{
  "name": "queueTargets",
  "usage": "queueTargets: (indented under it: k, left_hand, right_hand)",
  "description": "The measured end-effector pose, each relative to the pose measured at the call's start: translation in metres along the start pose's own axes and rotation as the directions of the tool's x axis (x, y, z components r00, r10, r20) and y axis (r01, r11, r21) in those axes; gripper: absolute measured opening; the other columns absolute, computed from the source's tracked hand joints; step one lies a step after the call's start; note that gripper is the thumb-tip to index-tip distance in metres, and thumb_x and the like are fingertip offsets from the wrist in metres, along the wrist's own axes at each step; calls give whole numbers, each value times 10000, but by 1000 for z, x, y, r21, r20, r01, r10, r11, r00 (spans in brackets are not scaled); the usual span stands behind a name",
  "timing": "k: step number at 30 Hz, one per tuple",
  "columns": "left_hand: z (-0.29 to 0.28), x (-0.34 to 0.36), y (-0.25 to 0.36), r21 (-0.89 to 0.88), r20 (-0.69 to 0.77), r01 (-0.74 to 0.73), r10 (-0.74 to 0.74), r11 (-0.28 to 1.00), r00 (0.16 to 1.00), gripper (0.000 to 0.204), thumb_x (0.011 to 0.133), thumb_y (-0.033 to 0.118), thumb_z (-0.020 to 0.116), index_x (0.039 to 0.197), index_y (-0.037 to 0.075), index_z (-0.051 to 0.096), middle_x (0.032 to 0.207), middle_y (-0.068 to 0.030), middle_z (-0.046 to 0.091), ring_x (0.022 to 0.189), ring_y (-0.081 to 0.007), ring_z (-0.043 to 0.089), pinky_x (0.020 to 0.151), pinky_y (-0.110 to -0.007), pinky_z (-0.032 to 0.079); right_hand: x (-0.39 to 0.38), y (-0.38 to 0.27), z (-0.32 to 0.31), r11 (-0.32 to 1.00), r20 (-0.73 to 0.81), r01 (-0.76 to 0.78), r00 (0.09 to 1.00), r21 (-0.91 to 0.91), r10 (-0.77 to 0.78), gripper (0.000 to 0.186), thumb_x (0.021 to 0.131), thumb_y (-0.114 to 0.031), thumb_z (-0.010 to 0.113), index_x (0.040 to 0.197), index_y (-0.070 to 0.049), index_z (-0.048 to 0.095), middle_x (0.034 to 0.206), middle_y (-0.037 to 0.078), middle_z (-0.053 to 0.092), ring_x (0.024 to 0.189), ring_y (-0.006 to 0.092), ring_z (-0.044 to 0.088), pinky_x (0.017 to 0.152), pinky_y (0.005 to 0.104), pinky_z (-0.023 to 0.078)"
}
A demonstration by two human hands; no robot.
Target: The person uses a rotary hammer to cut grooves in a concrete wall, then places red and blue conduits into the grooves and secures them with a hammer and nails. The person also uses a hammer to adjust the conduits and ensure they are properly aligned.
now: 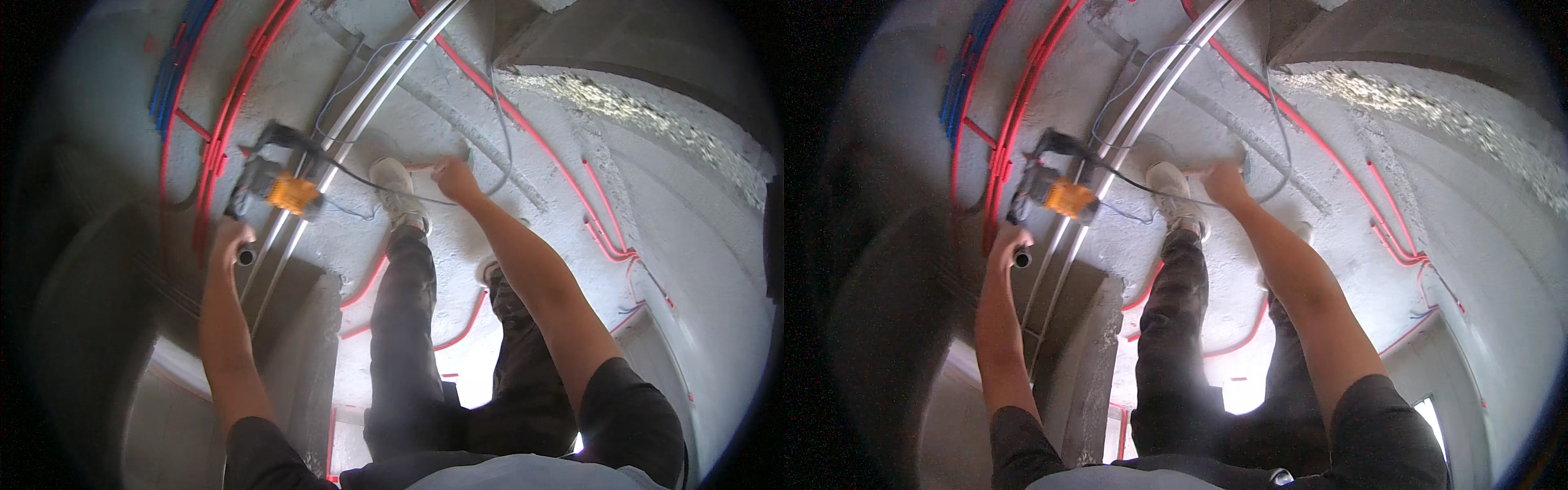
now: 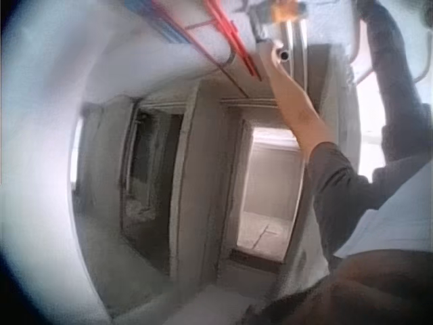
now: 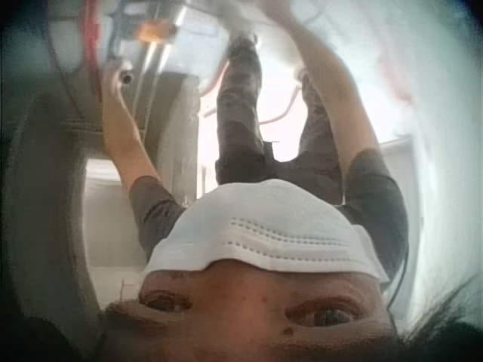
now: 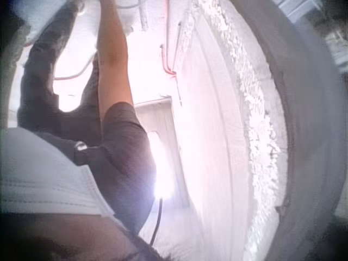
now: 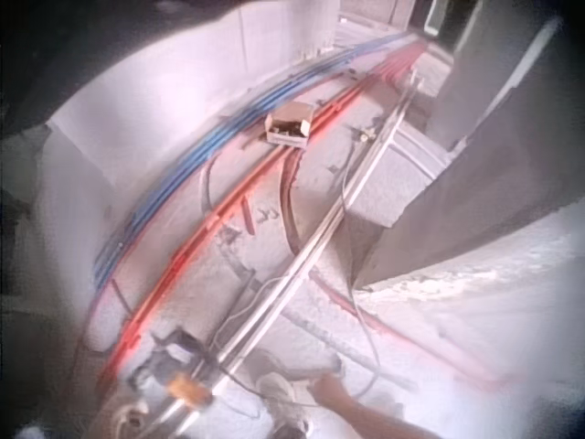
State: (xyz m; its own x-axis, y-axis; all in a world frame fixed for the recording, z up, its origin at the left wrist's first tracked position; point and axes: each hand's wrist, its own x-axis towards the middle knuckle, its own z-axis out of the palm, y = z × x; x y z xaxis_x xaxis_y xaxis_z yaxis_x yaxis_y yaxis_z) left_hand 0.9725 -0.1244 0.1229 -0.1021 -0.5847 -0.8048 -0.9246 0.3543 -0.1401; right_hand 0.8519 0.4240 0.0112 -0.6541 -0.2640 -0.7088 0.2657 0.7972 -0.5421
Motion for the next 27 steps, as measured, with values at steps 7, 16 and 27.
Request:
queueTargets:
  k: [7,16,27]
  left_hand:
    - [-15,115,-119,-571,547,511,-166,643,821,198,843,162,757,810,119,567,746,-74,618,588,-193,581,521,-338,441]
    - [36,63,-125,-543,18,194,-219,817,976,381,961,337,725,1190,40,655,1108,-108,675,1018,-238,657,909,-402,494]
    - [73,-4,20,244,-543,-440,498,864,676,465,873,237,790,1247,-8,662,1180,-242,652,1155,-433,601,1047,-510,465]
  right_hand:
    - [29,30,27,899,0,115,992,-423,-127,384,903,-97,634,1285,-53,641,1212,217,694,1164,411,663,997,515,540]
    - [79,60,15,543,419,522,853,-658,-312,314,839,-46,684,1144,-67,613,1118,160,694,1073,372,688,887,494,575]
    - [39,-10,-104,847,-289,456,879,272,-380,203,872,-35,632,1068,-50,580,1045,201,632,1070,435,625,926,511,513]
